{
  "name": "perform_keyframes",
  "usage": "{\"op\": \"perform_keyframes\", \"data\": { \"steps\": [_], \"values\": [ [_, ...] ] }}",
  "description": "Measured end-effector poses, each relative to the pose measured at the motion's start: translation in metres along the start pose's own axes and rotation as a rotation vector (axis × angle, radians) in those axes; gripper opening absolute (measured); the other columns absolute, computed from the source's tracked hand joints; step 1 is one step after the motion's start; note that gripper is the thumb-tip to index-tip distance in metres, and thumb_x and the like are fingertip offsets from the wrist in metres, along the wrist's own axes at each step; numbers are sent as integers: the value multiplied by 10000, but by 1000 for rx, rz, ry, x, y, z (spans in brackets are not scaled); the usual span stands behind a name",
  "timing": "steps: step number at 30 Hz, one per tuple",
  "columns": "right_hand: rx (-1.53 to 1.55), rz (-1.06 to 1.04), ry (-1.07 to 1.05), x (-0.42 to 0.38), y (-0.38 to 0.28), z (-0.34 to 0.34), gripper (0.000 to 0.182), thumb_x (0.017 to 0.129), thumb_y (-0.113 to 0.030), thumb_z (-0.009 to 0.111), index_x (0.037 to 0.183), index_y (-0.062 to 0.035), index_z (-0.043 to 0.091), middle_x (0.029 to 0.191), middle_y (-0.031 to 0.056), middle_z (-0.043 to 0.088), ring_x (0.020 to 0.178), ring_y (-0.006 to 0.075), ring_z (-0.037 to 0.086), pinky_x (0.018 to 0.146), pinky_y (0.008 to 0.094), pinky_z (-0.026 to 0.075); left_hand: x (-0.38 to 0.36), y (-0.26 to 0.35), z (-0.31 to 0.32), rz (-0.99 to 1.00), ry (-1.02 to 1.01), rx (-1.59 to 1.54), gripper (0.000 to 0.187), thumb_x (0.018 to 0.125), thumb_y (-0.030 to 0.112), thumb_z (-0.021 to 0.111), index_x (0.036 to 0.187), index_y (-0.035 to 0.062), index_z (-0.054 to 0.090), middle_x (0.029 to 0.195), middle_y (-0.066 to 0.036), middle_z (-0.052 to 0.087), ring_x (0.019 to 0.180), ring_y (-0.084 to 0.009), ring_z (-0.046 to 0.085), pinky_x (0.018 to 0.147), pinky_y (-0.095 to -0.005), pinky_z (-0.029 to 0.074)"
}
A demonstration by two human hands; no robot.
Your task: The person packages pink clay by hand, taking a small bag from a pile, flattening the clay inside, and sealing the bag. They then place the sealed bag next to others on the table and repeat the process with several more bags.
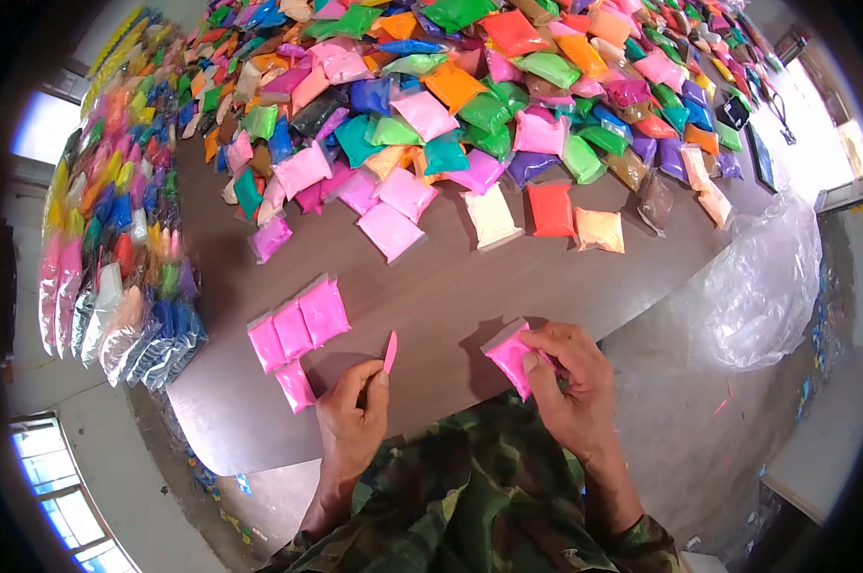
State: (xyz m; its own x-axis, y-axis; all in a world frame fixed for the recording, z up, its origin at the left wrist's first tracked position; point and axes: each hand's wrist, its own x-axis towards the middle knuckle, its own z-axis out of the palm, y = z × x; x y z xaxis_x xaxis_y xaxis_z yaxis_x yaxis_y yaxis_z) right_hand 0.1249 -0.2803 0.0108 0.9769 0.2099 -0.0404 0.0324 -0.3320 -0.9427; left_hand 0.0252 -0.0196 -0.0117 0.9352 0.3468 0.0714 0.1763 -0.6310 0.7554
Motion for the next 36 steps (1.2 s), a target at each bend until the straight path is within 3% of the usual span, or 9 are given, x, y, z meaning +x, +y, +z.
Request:
{"op": "perform_keyframes", "data": {
  "steps": [6, 10, 14, 19, 23, 28, 36],
  "values": [
    [45, -108, 32, -1, 19, 6, 238, 929, -16, 752, 1166, -10, 773, 1109, 128, 719, 936, 222, 696, 805, 315, 550, -3, 4, 0, -63, -8, -25, 168, 1003, 30, 731, 1167, -8, 735, 864, -140, 740, 669, -174, 670, 629, -329, 529],
    [-108, -218, 0, 1, 6, 18, 256, 914, -42, 790, 1170, -39, 778, 1113, 139, 718, 907, 267, 741, 794, 340, 588, 1, 14, 3, -122, -50, -173, 166, 1015, 28, 715, 1178, 1, 730, 848, -126, 718, 687, -146, 669, 621, -314, 520],
    [-283, -301, 42, -1, 6, 42, 269, 906, -81, 818, 1170, -86, 772, 1114, 93, 717, 745, 264, 740, 640, 342, 596, 4, 29, 13, 30, -102, -138, 178, 1012, 19, 705, 1190, 9, 719, 909, -150, 735, 707, -241, 713, 645, -357, 556],
    [-450, -264, 48, -1, -5, 43, 237, 893, -124, 824, 1126, -117, 782, 1079, 62, 713, 753, 263, 742, 620, 368, 586, 12, 36, 32, 151, -158, -55, 201, 984, 14, 730, 1185, 19, 719, 980, -191, 760, 789, -373, 750, 691, -406, 592],
    [-550, -367, 71, 3, -4, 40, 240, 866, -134, 836, 1102, -138, 792, 1048, 47, 708, 805, 267, 734, 623, 386, 584, 18, 40, 32, 131, -205, 3, 206, 970, 36, 764, 1173, 28, 724, 962, -173, 763, 812, -347, 767, 688, -405, 593],
    [-504, -315, 63, 1, 0, 40, 236, 851, -131, 842, 1083, -133, 800, 1048, 47, 710, 842, 277, 729, 639, 400, 589, 21, 36, 35, 176, -176, -37, 172, 968, 60, 777, 1132, 42, 730, 914, -144, 754, 770, -344, 751, 668, -424, 591],
    [-448, -328, 75, 0, 4, 42, 218, 850, -120, 837, 1064, -114, 794, 1044, 58, 707, 847, 288, 726, 649, 408, 593, 38, 36, 39, 273, -211, 220, 119, 975, 88, 768, 1085, 73, 725, 871, -120, 738, 747, -343, 741, 641, -439, 582]
  ]
}}
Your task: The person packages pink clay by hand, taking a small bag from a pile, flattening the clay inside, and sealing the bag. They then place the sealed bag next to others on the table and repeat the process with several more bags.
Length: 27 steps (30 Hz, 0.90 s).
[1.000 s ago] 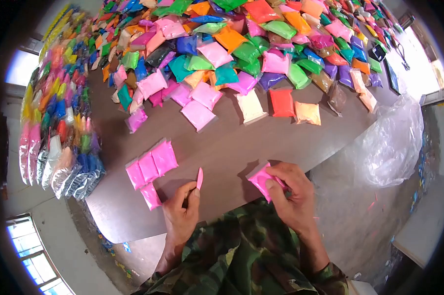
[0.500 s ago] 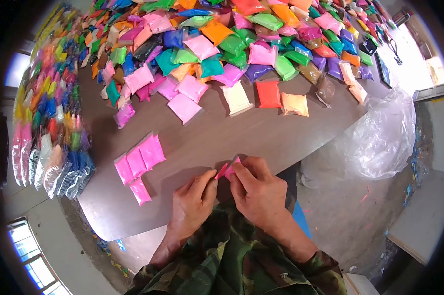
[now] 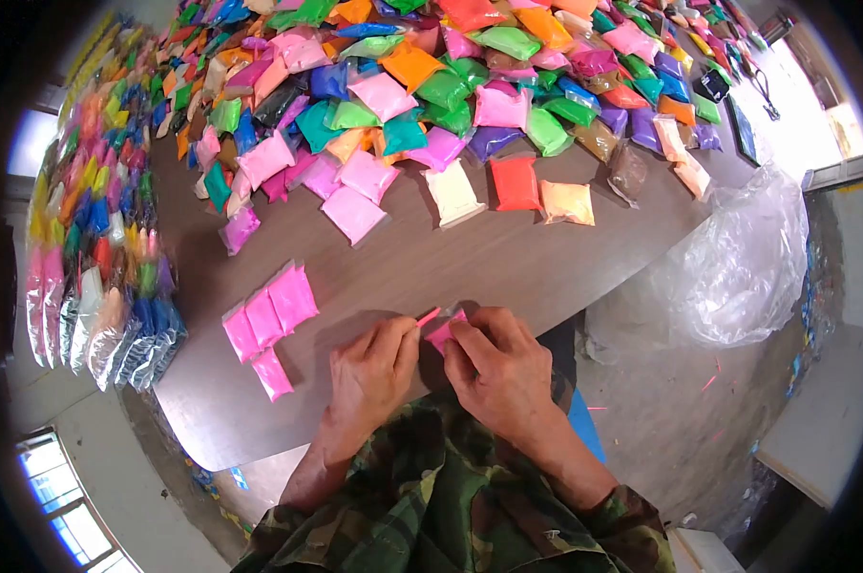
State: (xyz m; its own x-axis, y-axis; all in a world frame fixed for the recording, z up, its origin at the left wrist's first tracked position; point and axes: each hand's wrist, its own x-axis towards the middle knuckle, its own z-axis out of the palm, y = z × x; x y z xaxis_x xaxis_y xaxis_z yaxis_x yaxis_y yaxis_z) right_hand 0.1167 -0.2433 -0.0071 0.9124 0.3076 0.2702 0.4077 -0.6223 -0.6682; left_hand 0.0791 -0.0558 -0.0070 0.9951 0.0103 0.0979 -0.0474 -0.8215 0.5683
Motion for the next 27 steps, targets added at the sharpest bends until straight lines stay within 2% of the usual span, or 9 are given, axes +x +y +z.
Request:
{"op": "perform_keyframes", "data": {
  "steps": [2, 5, 11, 13, 16, 19, 22, 25, 27],
  "values": [
    [16, 4, -10, 0, 1, 0, 214, 851, -118, 835, 1060, -109, 790, 1043, 62, 706, 851, 293, 725, 652, 410, 593, 5, -1, 0, 28, 25, -30, 119, 976, 95, 765, 1081, 74, 715, 879, -119, 740, 755, -344, 742, 638, -438, 580],
    [43, 9, -28, 0, 0, -3, 256, 818, -42, 840, 1066, -64, 785, 1032, 111, 711, 847, 306, 737, 703, 393, 606, 11, 3, 4, 92, 41, -149, 111, 978, 98, 757, 1068, 75, 697, 895, -114, 737, 760, -347, 737, 630, -435, 574],
    [55, -13, -18, -1, 4, 0, 264, 802, -47, 838, 1059, -59, 780, 1030, 109, 708, 842, 297, 737, 701, 388, 608, 25, 0, 7, 147, -93, -30, 60, 991, 103, 716, 1029, 71, 683, 874, -99, 701, 723, -350, 702, 604, -443, 554],
    [54, -15, 2, -2, 5, 2, 234, 818, -89, 835, 1045, -89, 779, 1029, 85, 702, 847, 297, 728, 675, 404, 600, 31, 2, 6, 159, -112, 1, 50, 996, 106, 705, 1023, 71, 682, 858, -96, 690, 714, -350, 694, 603, -450, 550],
    [60, -17, 20, -3, 7, 3, 218, 823, -107, 833, 1034, -104, 779, 1032, 72, 702, 848, 297, 726, 664, 408, 597, 39, -3, 10, 181, -38, 23, 101, 956, 102, 691, 969, 89, 592, 857, -97, 653, 715, -334, 707, 584, -450, 549],
    [75, -15, 43, -3, 8, 5, 217, 818, -110, 834, 1029, -104, 782, 1029, 70, 707, 843, 295, 728, 668, 403, 599, 36, 3, 6, 198, -58, -145, 97, 960, 104, 684, 977, 92, 589, 851, -104, 654, 723, -343, 713, 598, -461, 559],
    [77, -14, 36, -5, 10, 6, 244, 800, -78, 843, 1037, -72, 788, 1020, 100, 707, 820, 288, 739, 688, 382, 609, 32, 3, 6, 149, -120, -77, 45, 980, 116, 724, 1014, 92, 706, 894, -104, 738, 766, -346, 733, 643, -444, 574],
    [82, -29, 41, -5, 11, 6, 252, 793, -64, 845, 1039, -55, 791, 1012, 116, 706, 799, 279, 744, 688, 367, 611, 42, -2, 6, 113, -115, 37, 62, 982, 129, 735, 1019, 81, 721, 899, -112, 754, 778, -351, 744, 658, -458, 577],
    [83, -32, 56, -6, 12, 7, 245, 796, -85, 846, 1035, -71, 790, 1008, 102, 706, 796, 276, 736, 676, 370, 604, 46, -6, 7, 118, -25, 2, 66, 980, 126, 710, 965, 91, 656, 849, -105, 718, 746, -345, 733, 637, -462, 573]
  ]
}}
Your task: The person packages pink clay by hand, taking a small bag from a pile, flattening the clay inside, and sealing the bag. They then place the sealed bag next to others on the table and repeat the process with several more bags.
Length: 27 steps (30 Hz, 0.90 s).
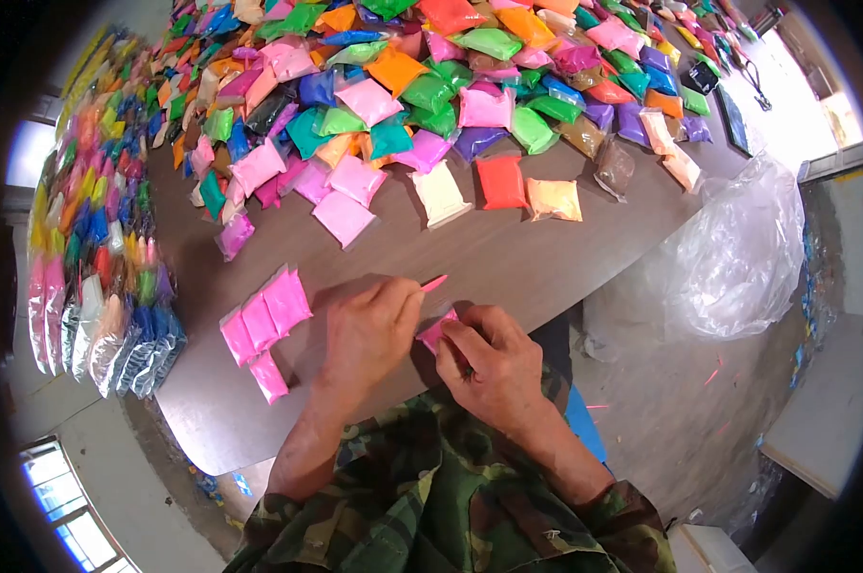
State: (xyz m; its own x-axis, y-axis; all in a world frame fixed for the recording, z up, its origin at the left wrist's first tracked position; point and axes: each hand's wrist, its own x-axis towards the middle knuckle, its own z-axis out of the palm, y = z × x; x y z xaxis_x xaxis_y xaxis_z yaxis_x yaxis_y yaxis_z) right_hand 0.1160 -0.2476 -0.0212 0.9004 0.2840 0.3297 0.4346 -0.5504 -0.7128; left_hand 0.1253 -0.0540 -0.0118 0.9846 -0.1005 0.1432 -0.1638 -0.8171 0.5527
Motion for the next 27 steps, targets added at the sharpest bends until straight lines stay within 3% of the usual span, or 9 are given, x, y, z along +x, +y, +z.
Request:
{"op": "perform_keyframes", "data": {
  "steps": [1, 4, 13, 19, 25, 27],
  "values": [
    [-2, 1, 8, 0, 1, 1, 240, 799, -105, 847, 1032, -86, 788, 1007, 87, 707, 799, 276, 729, 668, 376, 598, 0, -2, 0, 2, 45, -14, 89, 978, 125, 698, 938, 97, 624, 825, -102, 700, 730, -342, 728, 627, -463, 571],
    [-11, 19, 3, -1, 0, 1, 233, 804, -128, 849, 1026, -101, 785, 1003, 73, 706, 795, 274, 720, 657, 379, 590, -19, 9, -15, -98, -9, -198, 56, 962, 81, 759, 998, 66, 719, 862, -133, 756, 750, -352, 742, 642, -437, 568],
    [-8, -3, 20, -1, 3, 5, 219, 805, -120, 842, 1014, -99, 784, 1006, 81, 704, 793, 271, 722, 661, 373, 590, -47, 4, -16, -164, 45, 40, 86, 944, 60, 788, 986, 65, 713, 852, -135, 747, 743, -358, 744, 642, -436, 573],
    [25, 4, 45, -1, 3, 6, 227, 785, -99, 844, 1001, -82, 778, 1006, 87, 705, 805, 273, 725, 680, 366, 592, -51, 17, -8, -114, 70, -168, 73, 965, 97, 773, 989, 72, 709, 852, -136, 745, 734, -377, 731, 624, -453, 562],
    [41, -22, 85, 1, 2, 8, 228, 780, -87, 848, 995, -74, 772, 1005, 87, 710, 804, 270, 724, 682, 358, 591, -38, 9, -12, -164, 49, -2, 58, 966, 99, 766, 987, 72, 718, 852, -138, 748, 747, -366, 744, 636, -443, 574],
    [45, -15, 98, 0, 1, 7, 225, 779, -81, 849, 990, -75, 771, 1004, 87, 713, 803, 268, 723, 681, 356, 590, -38, 15, -14, -141, 76, -94, 53, 967, 95, 761, 984, 69, 718, 856, -138, 750, 753, -365, 747, 638, -442, 576]
  ]
}}
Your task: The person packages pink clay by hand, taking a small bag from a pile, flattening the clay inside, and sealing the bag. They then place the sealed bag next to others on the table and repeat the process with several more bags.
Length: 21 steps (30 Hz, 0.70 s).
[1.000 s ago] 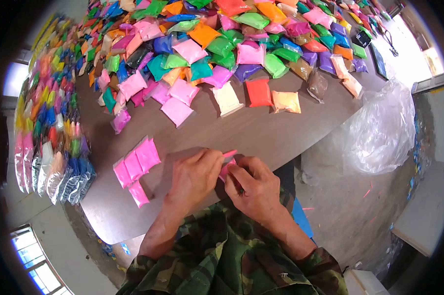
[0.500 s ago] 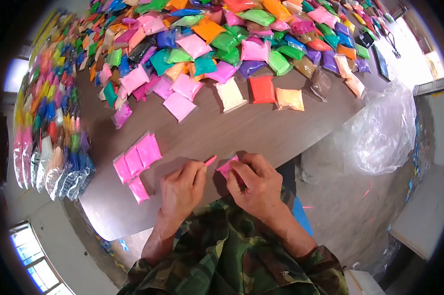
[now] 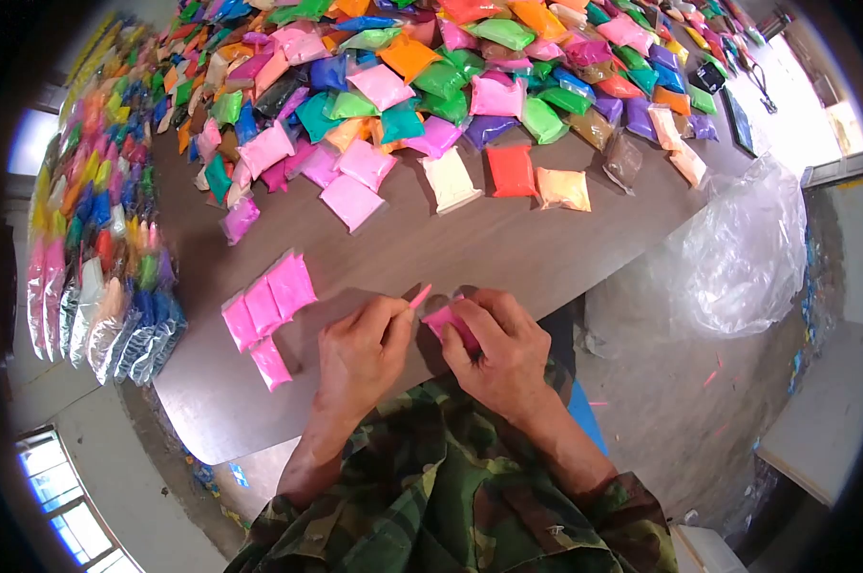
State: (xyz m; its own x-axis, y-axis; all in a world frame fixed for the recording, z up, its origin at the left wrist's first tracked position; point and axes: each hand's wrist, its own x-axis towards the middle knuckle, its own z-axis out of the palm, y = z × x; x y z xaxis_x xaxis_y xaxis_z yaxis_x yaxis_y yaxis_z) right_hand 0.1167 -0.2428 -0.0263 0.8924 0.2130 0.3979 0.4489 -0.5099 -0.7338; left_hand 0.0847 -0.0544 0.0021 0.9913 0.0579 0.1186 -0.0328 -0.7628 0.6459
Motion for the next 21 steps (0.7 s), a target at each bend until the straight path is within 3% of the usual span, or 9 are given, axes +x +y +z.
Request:
{"op": "perform_keyframes", "data": {
  "steps": [21],
  "values": [
    [52, -73, 63, -5, 8, 5, 196, 760, -23, 865, 917, -56, 751, 938, 77, 690, 686, 212, 677, 596, 326, 555, 11, -1, 0, 17, -69, -71, 43, 957, 88, 750, 984, 67, 726, 905, -139, 757, 791, -356, 748, 663, -437, 575]
  ]
}}
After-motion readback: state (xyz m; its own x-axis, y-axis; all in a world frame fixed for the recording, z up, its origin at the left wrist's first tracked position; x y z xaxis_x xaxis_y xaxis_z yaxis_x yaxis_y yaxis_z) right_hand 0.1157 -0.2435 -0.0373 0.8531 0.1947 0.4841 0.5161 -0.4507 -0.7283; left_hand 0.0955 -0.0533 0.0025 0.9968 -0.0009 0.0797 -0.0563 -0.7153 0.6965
